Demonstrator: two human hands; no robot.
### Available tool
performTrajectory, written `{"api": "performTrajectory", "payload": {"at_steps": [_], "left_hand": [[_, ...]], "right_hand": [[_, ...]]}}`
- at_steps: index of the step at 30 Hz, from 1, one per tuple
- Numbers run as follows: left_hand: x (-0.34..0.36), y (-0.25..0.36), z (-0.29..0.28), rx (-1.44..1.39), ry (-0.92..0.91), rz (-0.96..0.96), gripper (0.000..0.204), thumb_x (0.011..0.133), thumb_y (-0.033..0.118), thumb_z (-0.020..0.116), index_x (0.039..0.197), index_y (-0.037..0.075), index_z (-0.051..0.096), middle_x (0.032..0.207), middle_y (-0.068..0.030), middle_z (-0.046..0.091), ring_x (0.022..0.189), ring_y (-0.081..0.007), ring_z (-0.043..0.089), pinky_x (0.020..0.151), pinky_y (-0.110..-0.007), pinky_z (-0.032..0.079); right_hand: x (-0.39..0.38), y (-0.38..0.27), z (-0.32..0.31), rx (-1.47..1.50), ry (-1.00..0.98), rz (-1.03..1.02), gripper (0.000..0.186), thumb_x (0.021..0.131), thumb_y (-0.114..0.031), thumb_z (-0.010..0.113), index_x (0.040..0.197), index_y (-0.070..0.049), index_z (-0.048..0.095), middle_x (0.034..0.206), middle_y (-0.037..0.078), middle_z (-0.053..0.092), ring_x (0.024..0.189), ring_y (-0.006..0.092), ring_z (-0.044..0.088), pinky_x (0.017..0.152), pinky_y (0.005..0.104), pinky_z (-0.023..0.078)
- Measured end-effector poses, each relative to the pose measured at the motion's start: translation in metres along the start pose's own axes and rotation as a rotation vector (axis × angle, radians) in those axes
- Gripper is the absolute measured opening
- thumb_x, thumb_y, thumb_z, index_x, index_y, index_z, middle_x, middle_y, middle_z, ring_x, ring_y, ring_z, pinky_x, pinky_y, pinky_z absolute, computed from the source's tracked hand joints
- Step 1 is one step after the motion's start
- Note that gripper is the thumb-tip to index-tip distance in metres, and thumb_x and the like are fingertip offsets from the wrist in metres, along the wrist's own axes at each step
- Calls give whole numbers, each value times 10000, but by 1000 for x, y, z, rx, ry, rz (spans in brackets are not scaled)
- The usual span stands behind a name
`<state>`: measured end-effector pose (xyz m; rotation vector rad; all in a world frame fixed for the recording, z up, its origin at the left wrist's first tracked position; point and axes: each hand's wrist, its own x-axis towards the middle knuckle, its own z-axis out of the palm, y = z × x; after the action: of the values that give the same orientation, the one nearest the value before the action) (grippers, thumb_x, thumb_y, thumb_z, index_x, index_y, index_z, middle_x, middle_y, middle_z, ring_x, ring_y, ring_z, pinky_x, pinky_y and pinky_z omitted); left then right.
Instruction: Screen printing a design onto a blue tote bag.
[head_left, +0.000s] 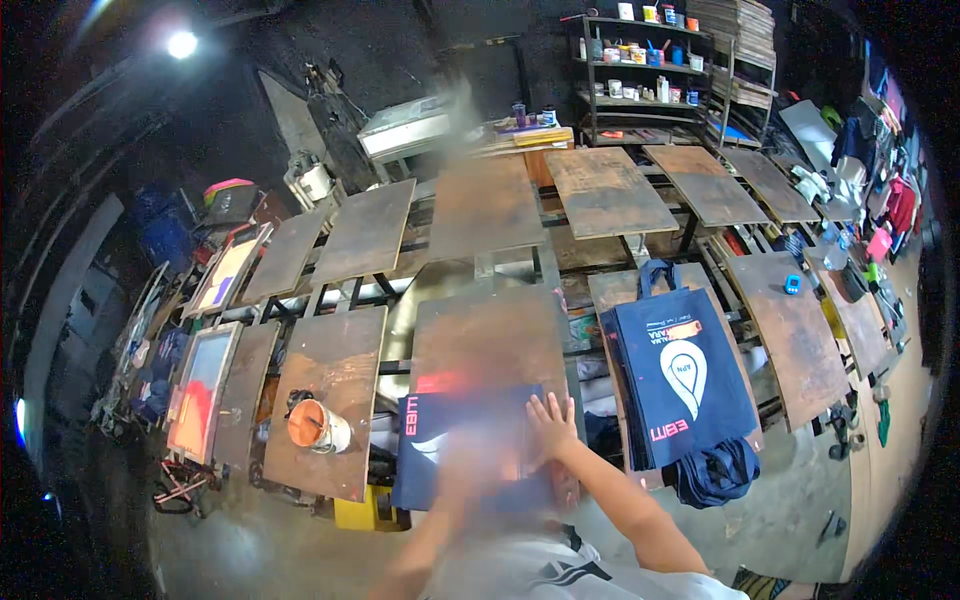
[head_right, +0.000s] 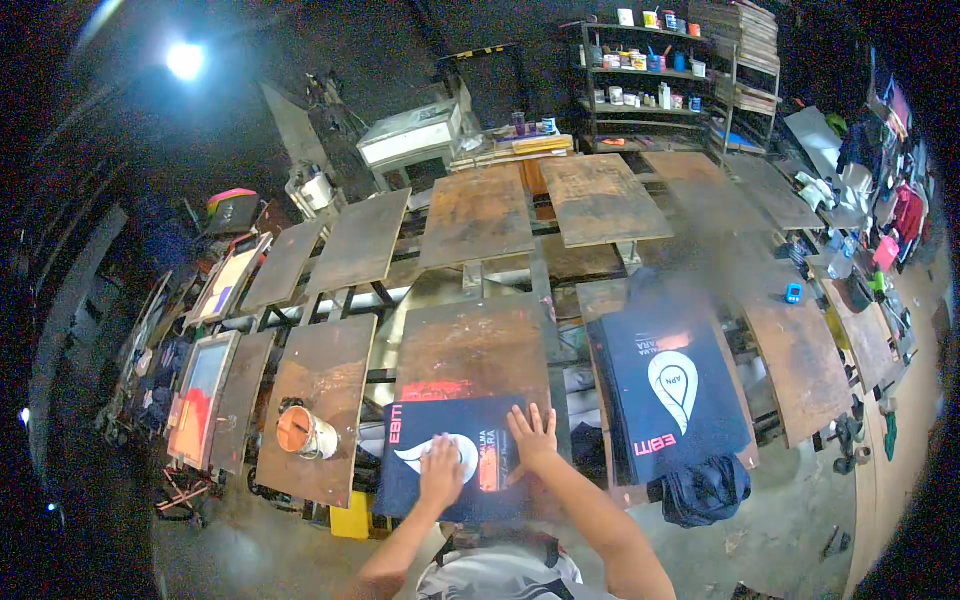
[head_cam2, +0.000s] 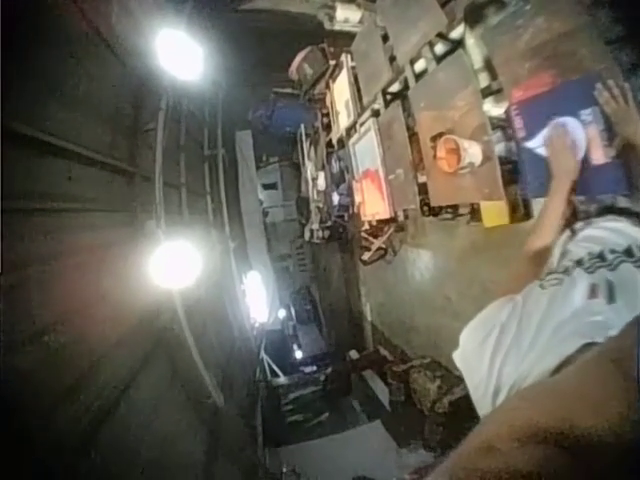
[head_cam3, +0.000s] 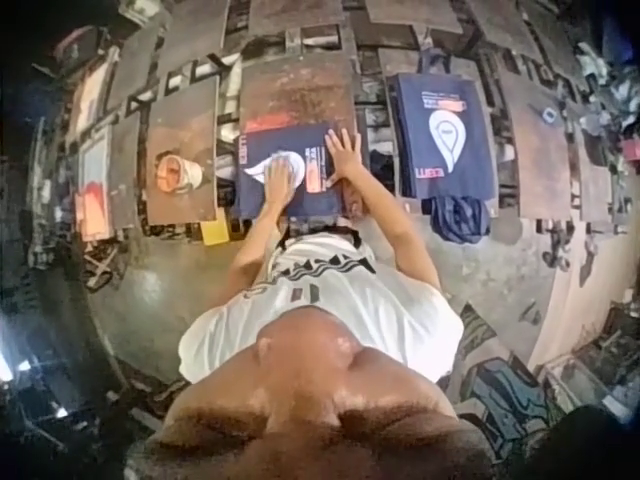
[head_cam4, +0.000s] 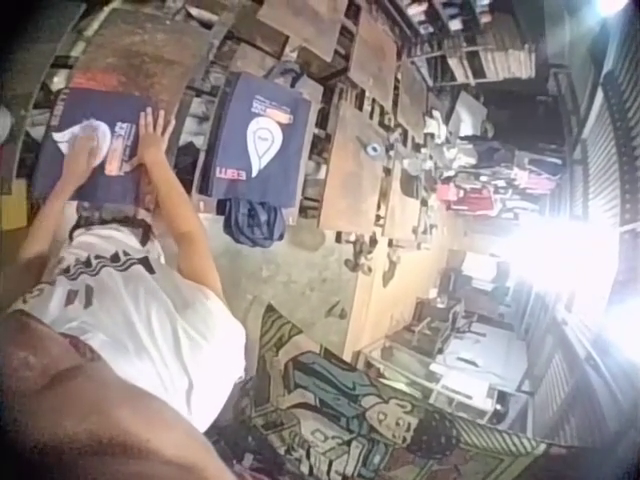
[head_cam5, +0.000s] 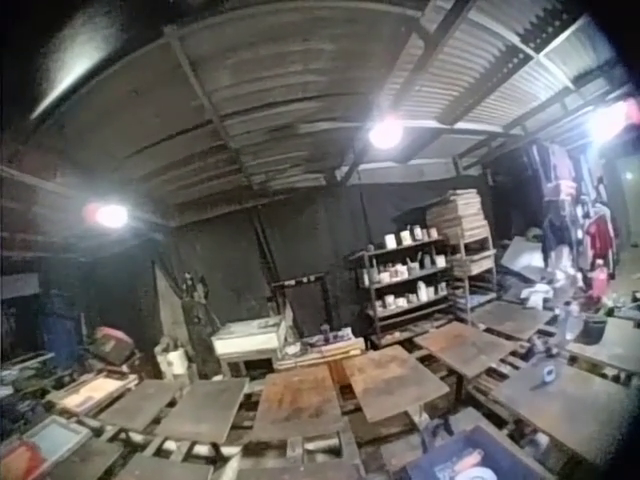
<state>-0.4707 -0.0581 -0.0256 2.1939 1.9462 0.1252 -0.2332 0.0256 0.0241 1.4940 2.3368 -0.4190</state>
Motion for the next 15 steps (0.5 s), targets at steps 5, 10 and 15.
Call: {"api": "performTrajectory", "payload": {"at_steps": [5, 10, 15], "left_hand": [[-17, -39, 9, 107, 80, -92, 599, 982, 355, 485, 1500, 76, 375, 1595, -169, 275, 1492, -343, 210, 1163, -576, 198], [-27, -80, -8, 119, 236, -165, 625, 961, 353, 505, 1506, 78, 370, 1591, -171, 283, 1491, -338, 216, 1166, -582, 196], [-22, -46, 13, 100, 387, -94, 639, 944, 371, 544, 1488, 74, 388, 1557, -192, 324, 1468, -351, 258, 1143, -616, 212]], "right_hand": [[1, -9, -7, -24, 26, -32, 1580, 385, -687, 857, 1588, -136, -7, 1669, 24, -44, 1522, 352, -61, 1143, 693, -50], [1, -1, -2, -18, 17, -4, 1591, 378, -703, 856, 1587, -129, -4, 1669, 34, -40, 1522, 357, -55, 1139, 702, -35], [2, -3, 3, -40, 73, -30, 1562, 393, -724, 839, 1588, -118, 35, 1669, 45, -5, 1521, 371, -26, 1131, 716, -4]]}}
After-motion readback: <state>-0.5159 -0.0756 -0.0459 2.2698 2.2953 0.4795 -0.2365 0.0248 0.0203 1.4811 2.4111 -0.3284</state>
